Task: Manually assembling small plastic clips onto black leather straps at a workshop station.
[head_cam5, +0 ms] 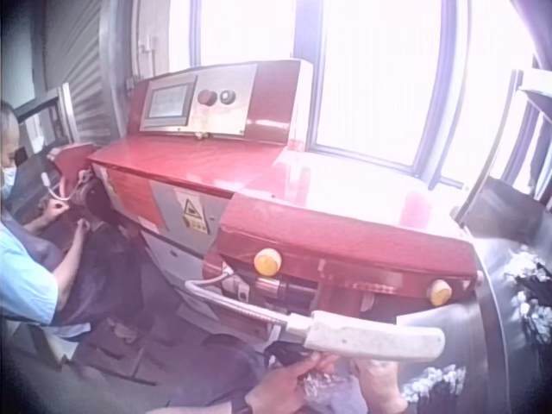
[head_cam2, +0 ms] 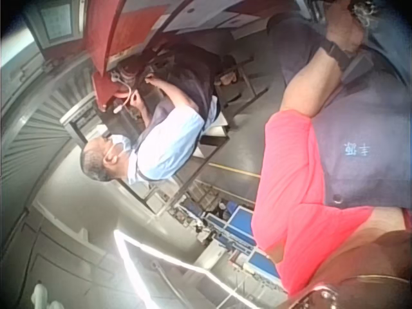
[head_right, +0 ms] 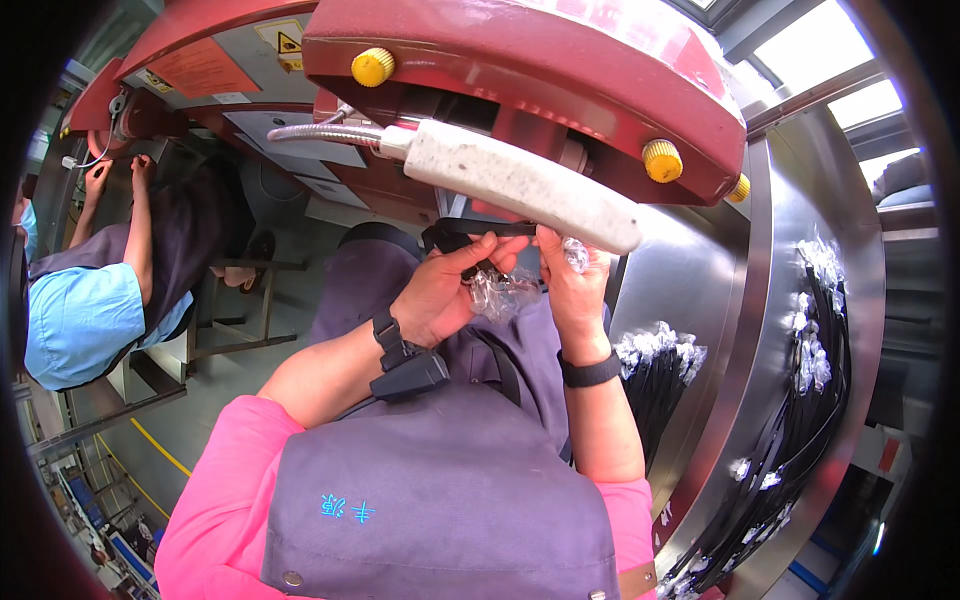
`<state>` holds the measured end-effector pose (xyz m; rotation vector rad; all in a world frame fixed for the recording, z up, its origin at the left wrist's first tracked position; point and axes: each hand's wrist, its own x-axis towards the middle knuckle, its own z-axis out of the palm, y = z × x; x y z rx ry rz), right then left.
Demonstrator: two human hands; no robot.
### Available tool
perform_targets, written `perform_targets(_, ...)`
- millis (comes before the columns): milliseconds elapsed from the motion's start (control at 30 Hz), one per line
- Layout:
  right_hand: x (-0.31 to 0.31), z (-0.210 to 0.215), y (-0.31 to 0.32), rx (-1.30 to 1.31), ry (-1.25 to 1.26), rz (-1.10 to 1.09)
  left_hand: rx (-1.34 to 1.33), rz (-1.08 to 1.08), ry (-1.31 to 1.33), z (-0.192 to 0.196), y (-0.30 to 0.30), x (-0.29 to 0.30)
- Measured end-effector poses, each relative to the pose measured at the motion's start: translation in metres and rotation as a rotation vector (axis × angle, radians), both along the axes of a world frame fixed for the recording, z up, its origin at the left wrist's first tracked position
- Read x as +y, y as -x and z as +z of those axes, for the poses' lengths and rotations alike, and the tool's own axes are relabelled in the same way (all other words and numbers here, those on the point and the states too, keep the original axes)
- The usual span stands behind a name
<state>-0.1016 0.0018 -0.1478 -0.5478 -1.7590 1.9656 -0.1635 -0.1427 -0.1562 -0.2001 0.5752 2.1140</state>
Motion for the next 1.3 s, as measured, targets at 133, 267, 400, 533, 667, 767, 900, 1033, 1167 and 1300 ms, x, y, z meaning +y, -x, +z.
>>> perform_targets(133, 0.0, -0.001, 0.002, -0.013, 0.023, -0.009, -0.011, 0.004, -0.002, -0.005, 0.001, 0.001)
perform_targets(267, 0.001, -0.004, 0.004, -0.024, 0.033, -0.017, -0.046, 0.0, 0.015, 0.0, 0.002, 0.001)
perform_targets(400, 0.006, -0.01, 0.002, 0.028, 0.036, -0.017, -0.045, -0.016, -0.002, 0.002, 0.001, 0.003)
perform_targets(533, 0.002, -0.004, 0.002, 0.06, 0.07, -0.04, -0.015, -0.024, -0.008, 0.007, 0.0, 0.004)
perform_targets(667, 0.001, -0.004, 0.001, 0.019, 0.041, -0.038, -0.038, -0.006, 0.013, 0.002, 0.0, 0.002)
perform_targets(767, -0.002, -0.005, 0.003, -0.014, 0.031, -0.046, -0.075, 0.011, 0.007, 0.0, 0.002, 0.0)
perform_targets(900, -0.007, -0.006, 0.006, -0.055, 0.009, -0.083, -0.098, 0.01, 0.012, -0.002, 0.003, -0.001)
perform_targets(1033, -0.01, -0.005, 0.007, -0.07, -0.023, -0.108, -0.115, -0.003, 0.023, -0.001, 0.004, -0.003)
perform_targets(1167, -0.007, 0.0, 0.006, -0.074, -0.021, -0.111, -0.112, 0.001, -0.002, -0.004, 0.003, 0.001)
perform_targets(1300, -0.002, 0.006, 0.001, -0.043, 0.0, -0.099, -0.091, -0.005, -0.017, 0.003, -0.001, 0.006)
